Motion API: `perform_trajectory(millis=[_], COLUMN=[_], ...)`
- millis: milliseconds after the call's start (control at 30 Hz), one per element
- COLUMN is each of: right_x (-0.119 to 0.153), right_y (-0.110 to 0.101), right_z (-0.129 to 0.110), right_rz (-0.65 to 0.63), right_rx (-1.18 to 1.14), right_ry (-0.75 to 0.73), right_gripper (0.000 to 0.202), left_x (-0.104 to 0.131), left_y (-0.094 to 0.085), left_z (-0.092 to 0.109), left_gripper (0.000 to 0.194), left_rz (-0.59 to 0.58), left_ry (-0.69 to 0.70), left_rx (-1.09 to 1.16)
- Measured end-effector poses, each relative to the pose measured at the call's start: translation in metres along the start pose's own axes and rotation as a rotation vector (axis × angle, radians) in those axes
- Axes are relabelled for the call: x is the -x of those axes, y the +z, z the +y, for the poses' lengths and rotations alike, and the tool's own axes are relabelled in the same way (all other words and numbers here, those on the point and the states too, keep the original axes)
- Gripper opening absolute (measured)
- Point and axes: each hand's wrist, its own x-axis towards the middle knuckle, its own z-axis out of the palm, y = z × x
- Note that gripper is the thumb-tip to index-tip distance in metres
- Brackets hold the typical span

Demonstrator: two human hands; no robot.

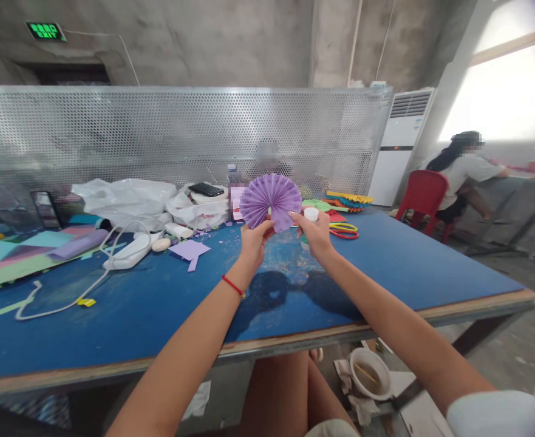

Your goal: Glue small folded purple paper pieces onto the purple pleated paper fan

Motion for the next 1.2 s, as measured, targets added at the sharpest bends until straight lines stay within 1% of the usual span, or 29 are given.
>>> perform_trajectory(millis=[67, 133, 200, 267, 333, 367, 400, 467, 500, 567, 667, 733, 833, 933, 1200], right_x=[-0.002, -0.004, -0.006, -0.006, -0.006, -0.005, -0.004, -0.002, -0.002, -0.001, -0.002, -0.004, -0.005, -0.005, -0.004], right_y=[-0.001, -0.004, -0.009, -0.015, -0.022, -0.024, -0.027, -0.030, -0.031, -0.032, -0.032, -0.032, -0.032, -0.033, -0.031], right_z=[0.001, 0.000, -0.004, -0.010, -0.016, -0.019, -0.021, -0.024, -0.025, -0.026, -0.025, -0.024, -0.023, -0.023, -0.019], right_rz=[0.011, 0.054, 0.126, 0.186, 0.178, 0.128, 0.048, -0.148, -0.240, -0.366, -0.470, -0.512, -0.546, -0.562, -0.572], right_rx=[0.030, 0.070, 0.128, 0.188, 0.279, 0.369, 0.482, 0.711, 0.792, 0.854, 0.895, 0.921, 0.950, 0.970, 0.984], right_ry=[-0.037, -0.100, -0.196, -0.297, -0.420, -0.503, -0.591, -0.741, -0.781, -0.787, -0.756, -0.729, -0.693, -0.670, -0.658], right_gripper=[0.035, 0.035, 0.033, 0.026, 0.016, 0.011, 0.009, 0.018, 0.022, 0.027, 0.030, 0.033, 0.036, 0.036, 0.037], left_x=[-0.001, -0.002, -0.004, -0.006, -0.008, -0.009, -0.010, -0.010, -0.011, -0.011, -0.012, -0.012, -0.014, -0.016, -0.017], left_y=[-0.001, -0.002, -0.004, -0.007, -0.010, -0.011, -0.012, -0.015, -0.016, -0.019, -0.022, -0.024, -0.026, -0.029, -0.033], left_z=[0.000, 0.001, 0.003, 0.005, 0.007, 0.007, 0.008, 0.008, 0.009, 0.010, 0.012, 0.014, 0.014, 0.015, 0.016], left_gripper=[0.030, 0.031, 0.032, 0.033, 0.034, 0.035, 0.035, 0.035, 0.035, 0.033, 0.031, 0.029, 0.029, 0.031, 0.032], left_rz=[-0.004, -0.012, -0.032, -0.062, -0.098, -0.116, -0.134, -0.173, -0.194, -0.239, -0.303, -0.336, -0.371, -0.393, -0.440], left_ry=[0.003, -0.001, -0.020, -0.050, -0.082, -0.096, -0.108, -0.129, -0.139, -0.157, -0.177, -0.185, -0.186, -0.176, -0.160], left_rx=[-0.016, -0.040, -0.074, -0.116, -0.158, -0.179, -0.199, -0.239, -0.260, -0.302, -0.356, -0.381, -0.412, -0.442, -0.525])
